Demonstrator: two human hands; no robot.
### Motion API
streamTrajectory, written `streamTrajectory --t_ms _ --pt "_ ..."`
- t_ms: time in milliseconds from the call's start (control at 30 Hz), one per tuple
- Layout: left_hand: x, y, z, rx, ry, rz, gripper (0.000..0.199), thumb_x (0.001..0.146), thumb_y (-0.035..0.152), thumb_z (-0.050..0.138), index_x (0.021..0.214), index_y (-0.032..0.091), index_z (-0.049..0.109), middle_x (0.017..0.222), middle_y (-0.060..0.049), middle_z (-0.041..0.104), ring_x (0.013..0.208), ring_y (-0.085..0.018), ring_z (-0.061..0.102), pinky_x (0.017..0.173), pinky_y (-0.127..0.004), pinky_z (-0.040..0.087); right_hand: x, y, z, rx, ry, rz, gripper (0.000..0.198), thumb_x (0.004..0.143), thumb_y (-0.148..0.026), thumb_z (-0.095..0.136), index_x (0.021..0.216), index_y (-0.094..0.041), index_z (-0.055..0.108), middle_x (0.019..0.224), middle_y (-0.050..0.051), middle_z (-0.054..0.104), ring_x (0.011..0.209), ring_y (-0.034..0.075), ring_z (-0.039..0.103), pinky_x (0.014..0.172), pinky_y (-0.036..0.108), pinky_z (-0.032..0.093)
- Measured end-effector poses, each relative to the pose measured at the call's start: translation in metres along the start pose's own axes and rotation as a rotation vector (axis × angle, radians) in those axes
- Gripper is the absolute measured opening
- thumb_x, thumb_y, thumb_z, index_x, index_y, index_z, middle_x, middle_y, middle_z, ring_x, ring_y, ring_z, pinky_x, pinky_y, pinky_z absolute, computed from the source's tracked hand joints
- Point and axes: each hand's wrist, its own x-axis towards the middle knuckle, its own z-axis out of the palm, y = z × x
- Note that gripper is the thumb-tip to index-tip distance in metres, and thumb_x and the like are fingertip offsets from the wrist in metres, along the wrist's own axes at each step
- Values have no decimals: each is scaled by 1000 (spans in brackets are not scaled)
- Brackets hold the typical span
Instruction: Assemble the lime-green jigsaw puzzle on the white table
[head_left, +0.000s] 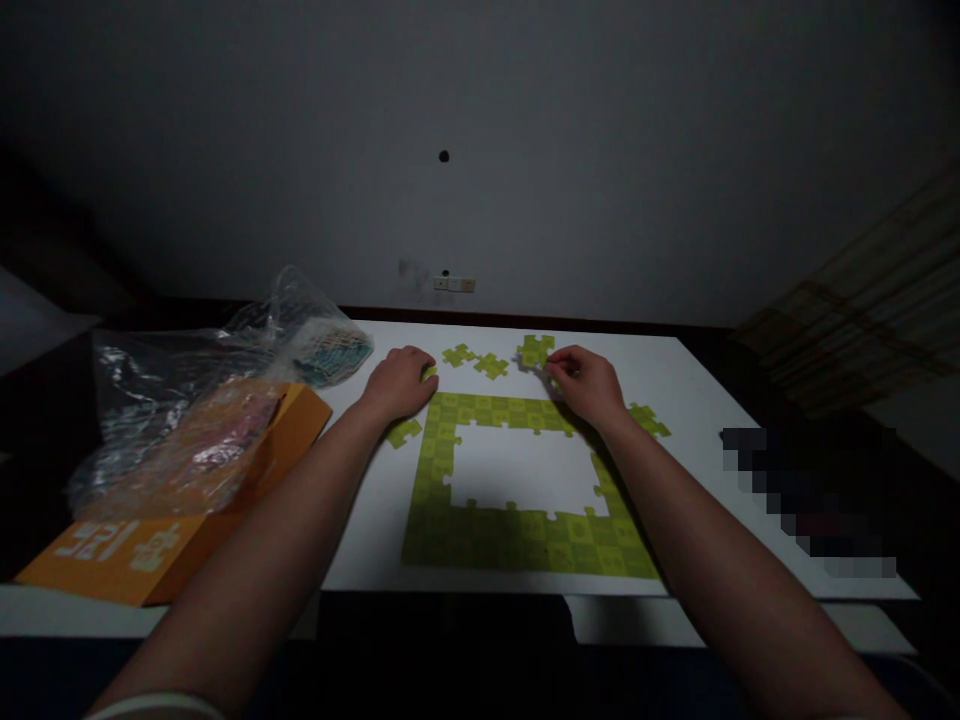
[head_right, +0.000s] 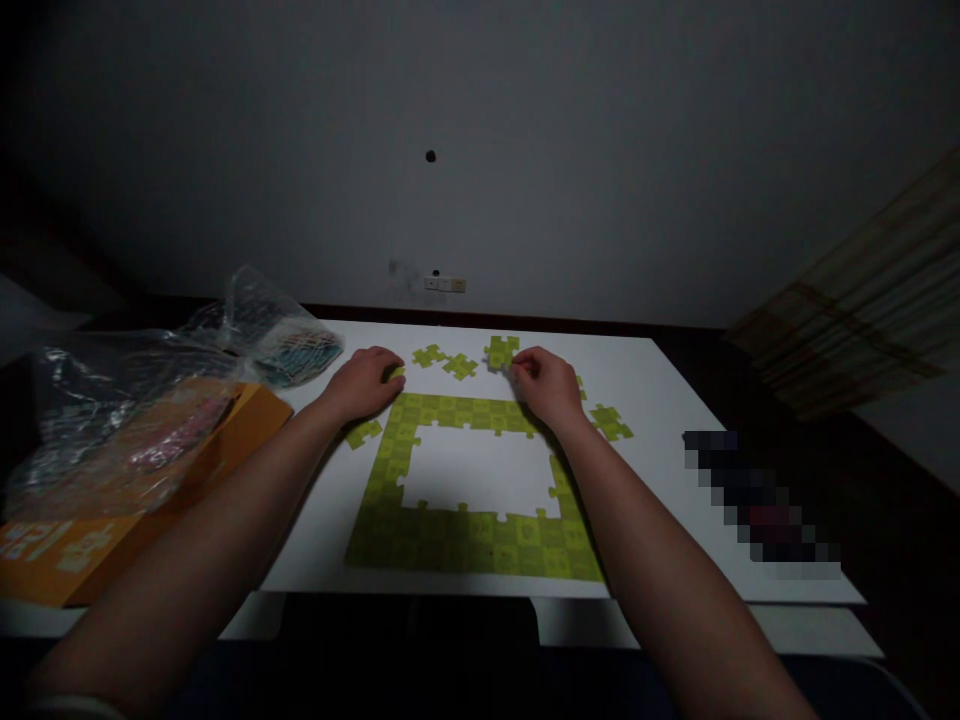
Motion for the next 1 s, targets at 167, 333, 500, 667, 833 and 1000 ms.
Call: streamTrajectory --t_ms 167,333,500,667,833,1000 --pt "1 -4 1 -18 18 -2 41 102 32 63 138 22 79 142 -15 78 135 -37 68 117 -50 57 0 -4 0 103 5 29 21 87 -43 78 99 -25 79 87 7 84 83 28 79 80 41 57" --pt "4 -13 7 -68 54 41 39 102 30 62 136 21 80 138 -15 80 133 -37 69 118 -50 56 -1 -7 1 213 2 95 30 85 -44 80 108 -27 73 88 7 86 78 27 77 79 41 58" --pt "7 -15 13 -113 87 76 39 99 24 63 132 22 82 134 -13 82 130 -35 71 119 -48 56 0 -5 4 291 -24 118 39 84 -47 83 115 -28 70 94 8 88 81 28 79 79 42 59" --pt "8 -15 15 -143 92 94 41 97 20 62 133 21 83 135 -13 82 130 -33 73 120 -48 55 -1 -5 4 298 -22 125 48 83 -48 84 124 -27 71 95 9 88 82 29 80 81 42 59" --pt "8 -14 15 -161 105 86 40 97 21 64 132 21 83 135 -13 81 129 -33 73 119 -48 56 -2 -7 3 244 -30 116 54 83 -48 83 131 -26 71 97 8 88 77 27 77 79 42 58" --pt "8 -11 13 -194 129 87 43 93 17 64 131 21 83 135 -13 81 130 -33 73 121 -48 56 -2 -5 4 247 -45 122 56 84 -49 83 134 -26 70 98 8 88 79 27 78 81 43 60"
